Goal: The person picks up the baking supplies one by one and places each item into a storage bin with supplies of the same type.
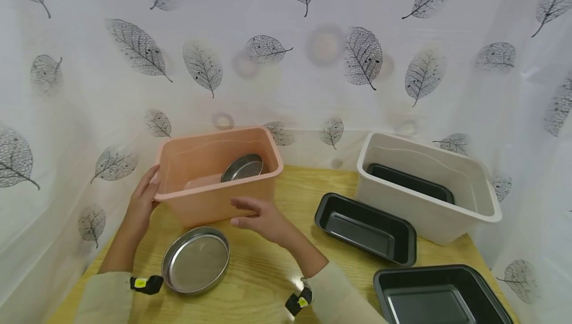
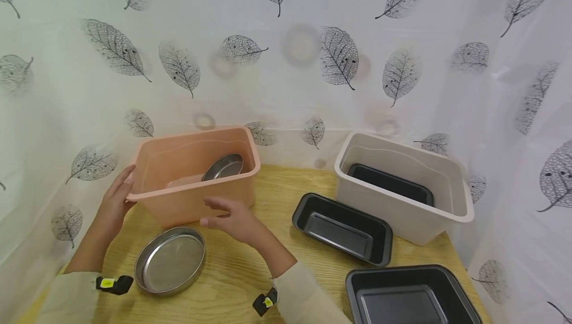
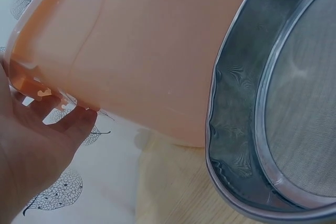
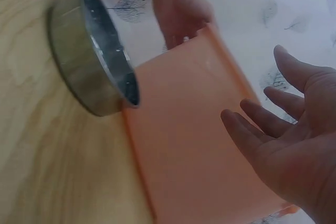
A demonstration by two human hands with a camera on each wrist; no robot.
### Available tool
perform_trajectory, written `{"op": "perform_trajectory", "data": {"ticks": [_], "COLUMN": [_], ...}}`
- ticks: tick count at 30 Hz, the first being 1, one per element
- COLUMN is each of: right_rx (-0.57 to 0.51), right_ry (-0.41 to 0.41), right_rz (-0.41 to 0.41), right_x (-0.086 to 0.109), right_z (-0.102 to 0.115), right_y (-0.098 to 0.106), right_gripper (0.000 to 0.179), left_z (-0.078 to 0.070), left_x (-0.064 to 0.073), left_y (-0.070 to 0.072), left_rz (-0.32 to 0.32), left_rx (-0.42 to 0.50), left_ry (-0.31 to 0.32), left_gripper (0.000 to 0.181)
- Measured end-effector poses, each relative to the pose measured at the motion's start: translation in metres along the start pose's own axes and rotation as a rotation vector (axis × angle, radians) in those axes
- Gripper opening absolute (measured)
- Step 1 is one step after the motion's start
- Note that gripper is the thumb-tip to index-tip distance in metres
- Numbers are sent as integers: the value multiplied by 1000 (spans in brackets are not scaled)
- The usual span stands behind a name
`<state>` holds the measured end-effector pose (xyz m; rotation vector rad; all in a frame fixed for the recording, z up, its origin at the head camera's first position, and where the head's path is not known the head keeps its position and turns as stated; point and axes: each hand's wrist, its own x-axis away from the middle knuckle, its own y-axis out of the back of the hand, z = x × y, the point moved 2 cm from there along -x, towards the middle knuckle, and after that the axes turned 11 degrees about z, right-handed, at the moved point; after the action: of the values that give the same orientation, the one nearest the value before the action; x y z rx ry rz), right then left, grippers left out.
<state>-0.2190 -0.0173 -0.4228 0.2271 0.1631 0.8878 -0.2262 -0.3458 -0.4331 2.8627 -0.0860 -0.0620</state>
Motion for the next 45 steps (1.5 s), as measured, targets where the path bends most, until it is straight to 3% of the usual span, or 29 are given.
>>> {"op": "perform_trajectory", "data": {"ticks": [7, 14, 26, 34, 45], "right_rx": [-22, -24, -107, -108, -19], "right_ry": [-62, -72, -171, -159, -176], "right_rz": [-24, -53, -3, 4, 49], "right_x": [3, -4, -9, -14, -14], "right_z": [-32, -49, -72, -79, -83], "right_y": [-20, -36, -58, -68, -72], "right_gripper": [52, 50, 50, 53, 58], "left_z": [-1, 0, 0, -1, 1], "left_x": [2, 4, 3, 3, 2], "left_y": [0, -1, -2, -4, -3], "left_rz": [-2, -7, 0, 2, -3], "left_rx": [0, -5, -16, -12, -7], "left_ry": [-10, -46, -20, -26, 4], "left_gripper": [60, 59, 60, 59, 60]}}
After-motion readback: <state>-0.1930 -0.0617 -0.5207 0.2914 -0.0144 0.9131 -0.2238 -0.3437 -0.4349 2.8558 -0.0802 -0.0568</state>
